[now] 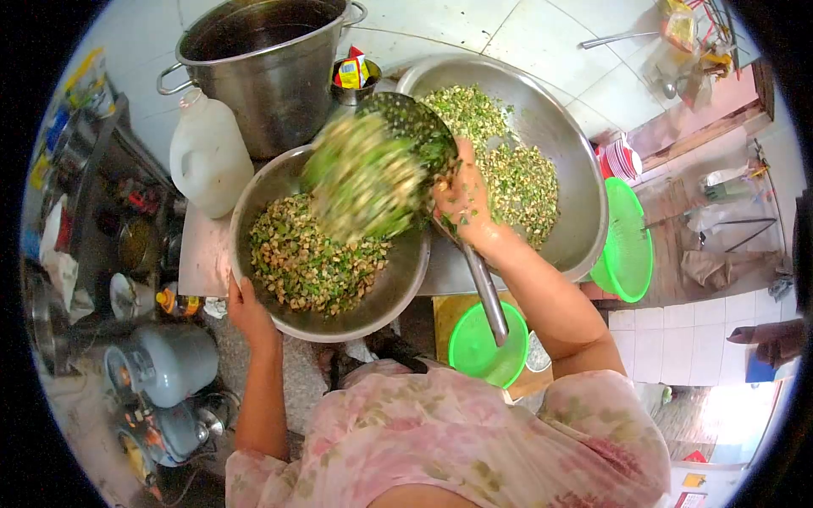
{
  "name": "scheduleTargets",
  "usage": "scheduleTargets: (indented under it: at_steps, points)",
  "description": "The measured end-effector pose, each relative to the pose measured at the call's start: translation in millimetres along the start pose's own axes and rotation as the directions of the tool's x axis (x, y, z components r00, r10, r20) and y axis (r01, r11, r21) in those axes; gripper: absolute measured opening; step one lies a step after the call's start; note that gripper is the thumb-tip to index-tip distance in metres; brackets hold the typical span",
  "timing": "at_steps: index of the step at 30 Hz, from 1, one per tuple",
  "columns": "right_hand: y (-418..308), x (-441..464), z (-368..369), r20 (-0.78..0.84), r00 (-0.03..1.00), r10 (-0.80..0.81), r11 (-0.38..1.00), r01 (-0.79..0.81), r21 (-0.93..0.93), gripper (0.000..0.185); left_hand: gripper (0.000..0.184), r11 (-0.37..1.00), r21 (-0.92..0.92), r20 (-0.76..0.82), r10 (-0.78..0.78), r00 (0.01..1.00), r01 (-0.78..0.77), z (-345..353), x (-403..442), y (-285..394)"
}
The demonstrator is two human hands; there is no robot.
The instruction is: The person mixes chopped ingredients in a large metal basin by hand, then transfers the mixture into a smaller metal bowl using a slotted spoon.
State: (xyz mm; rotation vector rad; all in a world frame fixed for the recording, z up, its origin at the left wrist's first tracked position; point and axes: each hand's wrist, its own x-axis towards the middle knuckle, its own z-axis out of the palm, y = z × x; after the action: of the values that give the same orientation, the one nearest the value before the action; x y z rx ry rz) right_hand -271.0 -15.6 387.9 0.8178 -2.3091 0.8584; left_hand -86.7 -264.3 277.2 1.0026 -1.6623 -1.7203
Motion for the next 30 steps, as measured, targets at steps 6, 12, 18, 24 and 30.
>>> scheduleTargets:
  at_steps: [6, 12, 18, 24, 30]
  points:
    - [93, 1, -96, 0.414, 0.499, 0.762, 0.531, -0.847, 0.043, 0.041, 0.041, 0.996, 0.066, -0.068, -0.055, 0.996, 0.06, 1, 2, -7]
    - [216, -105, -138, 0.857, -0.016, 0.515, 0.461, -0.838, -0.292, 0.016, 0.041, 0.997, 0.08, -0.062, -0.014, 0.998, 0.019, 4, 4, -8]
    - [214, -70, 20, 0.996, 0.087, 0.008, -0.626, -0.776, 0.073, 0.02, 0.039, 0.997, -0.061, -0.063, -0.05, 0.997, 0.046, 6, -5, -6]
    - [233, -74, 9, 0.871, 0.378, -0.315, -0.771, -0.637, -0.002, 0.017, 0.038, 0.997, -0.073, -0.148, -0.047, 0.988, 0.037, 12, -2, -16]
    - [168, -33, -56, 0.93, 0.367, 0.035, -0.608, -0.731, 0.311, 0.011, 0.038, 0.991, 0.106, -0.184, -0.062, 0.981, 0.082, 14, 3, -3]
